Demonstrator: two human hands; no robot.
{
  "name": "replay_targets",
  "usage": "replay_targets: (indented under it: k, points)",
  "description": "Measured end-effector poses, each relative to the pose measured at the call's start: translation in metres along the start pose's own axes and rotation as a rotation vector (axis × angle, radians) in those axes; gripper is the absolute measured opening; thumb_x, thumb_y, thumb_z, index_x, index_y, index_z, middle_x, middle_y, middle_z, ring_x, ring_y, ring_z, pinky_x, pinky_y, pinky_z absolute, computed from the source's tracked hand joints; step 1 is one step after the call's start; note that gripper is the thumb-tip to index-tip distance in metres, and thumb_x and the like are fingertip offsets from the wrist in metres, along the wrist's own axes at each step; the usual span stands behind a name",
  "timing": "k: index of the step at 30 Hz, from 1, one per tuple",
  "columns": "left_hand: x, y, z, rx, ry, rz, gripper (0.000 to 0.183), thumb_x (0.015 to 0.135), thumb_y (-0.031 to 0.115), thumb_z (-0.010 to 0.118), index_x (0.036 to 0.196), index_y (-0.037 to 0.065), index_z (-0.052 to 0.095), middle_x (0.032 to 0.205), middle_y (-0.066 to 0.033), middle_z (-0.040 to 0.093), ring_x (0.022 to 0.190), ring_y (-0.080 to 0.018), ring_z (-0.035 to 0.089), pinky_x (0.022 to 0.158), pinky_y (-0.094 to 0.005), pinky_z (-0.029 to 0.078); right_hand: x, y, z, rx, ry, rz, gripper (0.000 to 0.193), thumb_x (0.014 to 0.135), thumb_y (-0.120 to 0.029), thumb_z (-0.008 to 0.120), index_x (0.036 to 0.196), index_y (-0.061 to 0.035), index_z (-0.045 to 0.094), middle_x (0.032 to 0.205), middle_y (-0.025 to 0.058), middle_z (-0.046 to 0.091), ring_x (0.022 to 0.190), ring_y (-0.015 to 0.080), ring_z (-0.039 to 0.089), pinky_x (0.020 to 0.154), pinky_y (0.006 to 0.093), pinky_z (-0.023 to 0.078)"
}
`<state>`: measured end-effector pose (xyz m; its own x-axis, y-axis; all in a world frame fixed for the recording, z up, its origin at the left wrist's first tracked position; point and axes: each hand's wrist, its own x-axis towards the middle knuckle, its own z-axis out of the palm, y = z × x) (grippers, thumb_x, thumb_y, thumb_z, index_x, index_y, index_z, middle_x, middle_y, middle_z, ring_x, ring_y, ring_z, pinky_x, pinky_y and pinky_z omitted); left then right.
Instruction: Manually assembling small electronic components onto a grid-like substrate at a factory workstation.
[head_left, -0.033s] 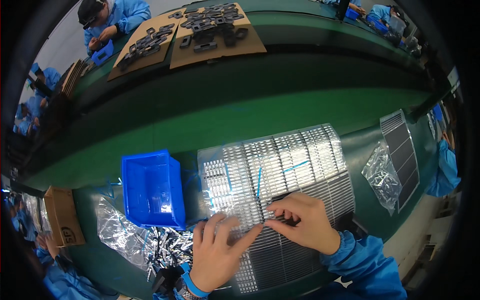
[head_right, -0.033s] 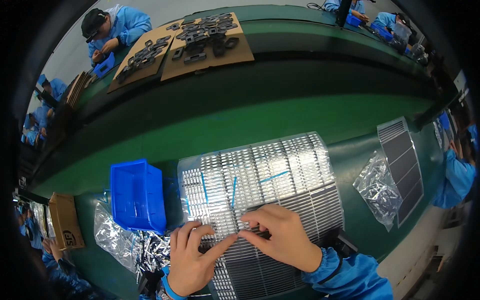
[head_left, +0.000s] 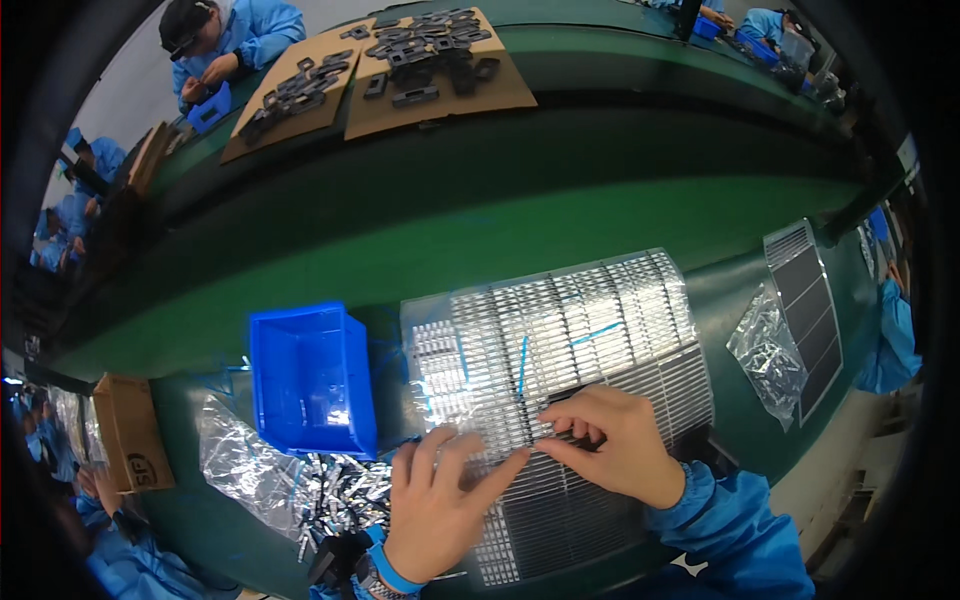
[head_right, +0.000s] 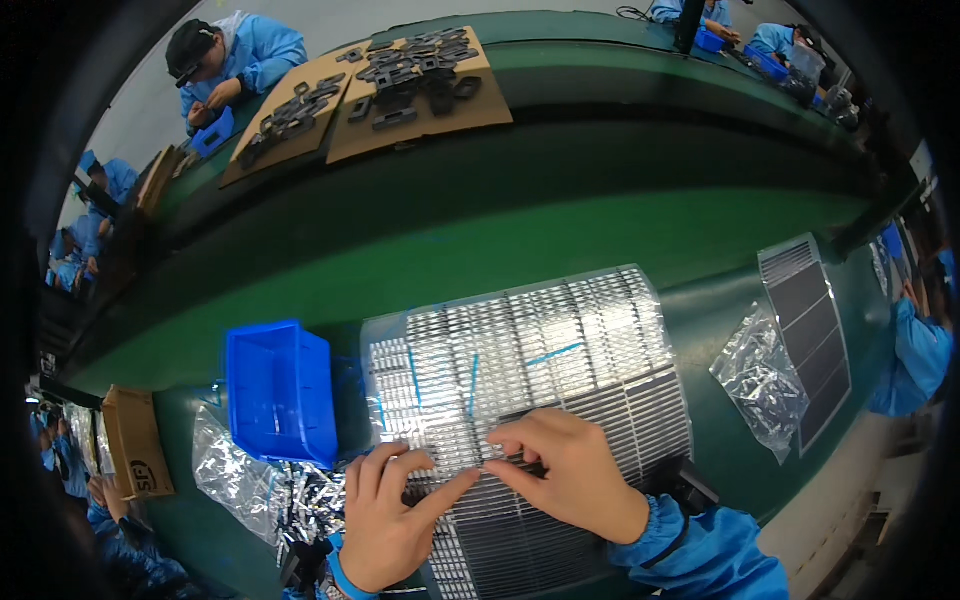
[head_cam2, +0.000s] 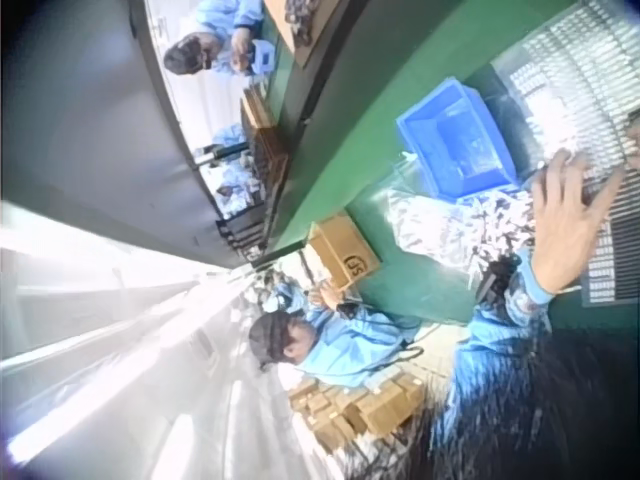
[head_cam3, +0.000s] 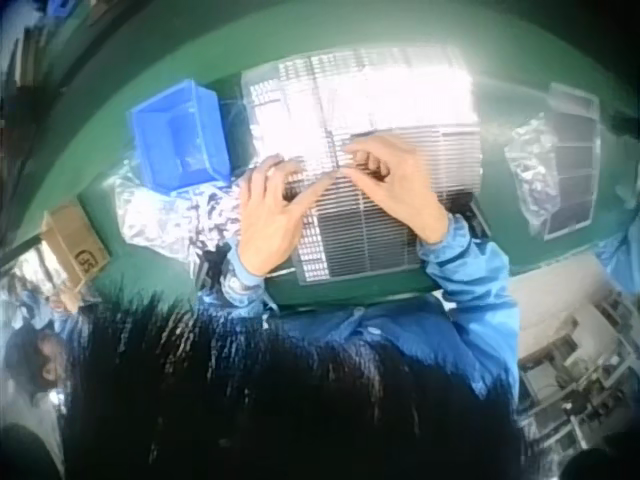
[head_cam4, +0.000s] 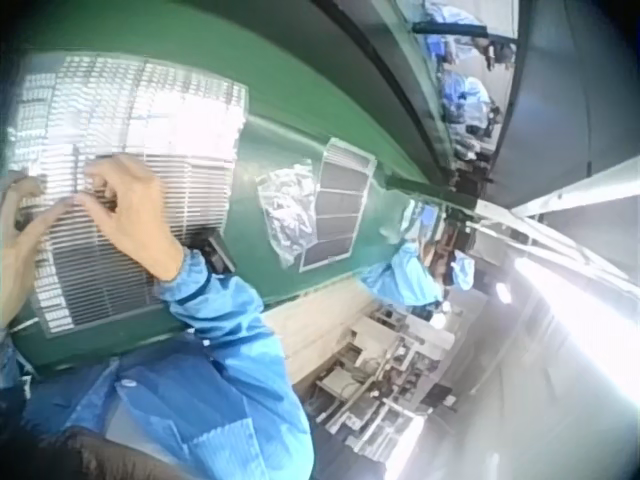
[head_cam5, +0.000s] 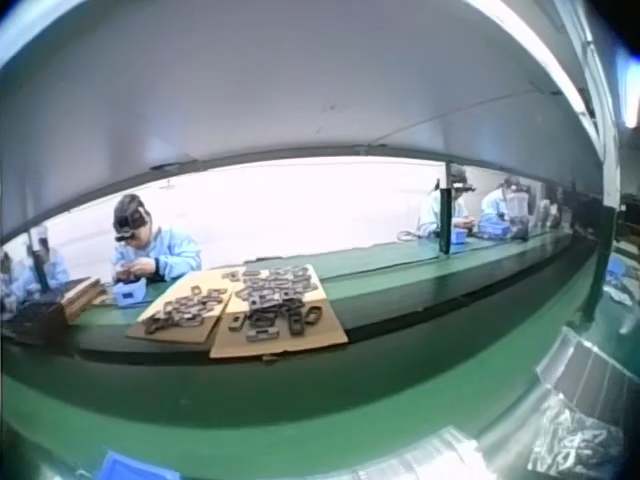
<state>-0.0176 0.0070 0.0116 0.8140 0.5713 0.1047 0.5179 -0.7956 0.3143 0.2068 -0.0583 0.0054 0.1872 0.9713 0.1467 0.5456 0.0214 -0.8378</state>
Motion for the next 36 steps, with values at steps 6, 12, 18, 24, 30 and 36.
replay_targets:
  k: [6,12,18,24,30,36]
  points:
    - [0.001,0.004,0.000,-0.034,0.041,0.041,0.056,0.079,0.004,0.067,0.131,0.026,0.072,0.125,-0.0053,0.057,0.122,-0.0311,0.054,0.095,-0.0467,0.046,-0.004,0.004,-0.009,0.077,-0.035,0.091,0.023,0.078,-0.005,0.087,0.098,-0.0038,0.076,0.079,0.0048,0.068,0.060,0.0100,0.059,0.054,0.0246,0.048]
    - [-0.019,0.020,-0.027,-0.036,0.146,0.070,0.038,0.081,0.015,0.074,0.119,0.017,0.076,0.114,-0.0014,0.063,0.111,-0.0232,0.059,0.089,-0.0410,0.048,-0.008,0.006,-0.009,0.109,-0.002,0.072,0.023,0.075,0.001,0.086,0.096,-0.0029,0.076,0.079,0.0060,0.069,0.060,0.0100,0.059,0.055,0.0241,0.047]
    - [-0.043,-0.017,-0.054,0.139,0.221,-0.283,0.017,0.078,0.016,0.085,0.093,0.012,0.080,0.082,-0.0032,0.069,0.076,-0.0245,0.065,0.068,-0.0386,0.049,-0.006,0.006,-0.006,0.108,0.019,0.041,0.022,0.073,0.005,0.085,0.091,-0.0018,0.075,0.076,0.0063,0.067,0.059,0.0100,0.057,0.053,0.0243,0.044]
    - [-0.050,-0.028,-0.045,0.144,0.234,-0.368,0.019,0.075,0.016,0.086,0.093,0.011,0.080,0.087,-0.0047,0.072,0.081,-0.0284,0.066,0.070,-0.0402,0.052,-0.006,0.006,-0.007,0.123,0.018,0.017,0.016,0.078,0.001,0.082,0.092,-0.0027,0.075,0.078,0.0055,0.067,0.059,0.0112,0.057,0.054,0.0249,0.046]
    - [-0.049,-0.029,-0.036,0.054,0.184,-0.479,0.009,0.078,0.009,0.081,0.085,0.009,0.075,0.087,-0.0073,0.071,0.080,-0.0308,0.066,0.070,-0.0417,0.052,-0.010,0.011,-0.008,0.139,-0.003,-0.010,0.017,0.079,0.001,0.081,0.094,-0.0023,0.075,0.082,0.0074,0.069,0.063,0.0138,0.062,0.056,0.0265,0.050]
    - [-0.056,-0.034,-0.042,-0.128,0.246,-0.424,0.008,0.083,0.001,0.074,0.087,0.005,0.069,0.086,-0.0114,0.069,0.076,-0.0298,0.063,0.069,-0.0409,0.049,-0.010,0.009,-0.011,0.132,-0.017,-0.030,0.016,0.079,0.001,0.081,0.093,-0.0021,0.074,0.081,0.0089,0.069,0.065,0.0175,0.066,0.057,0.0285,0.052]
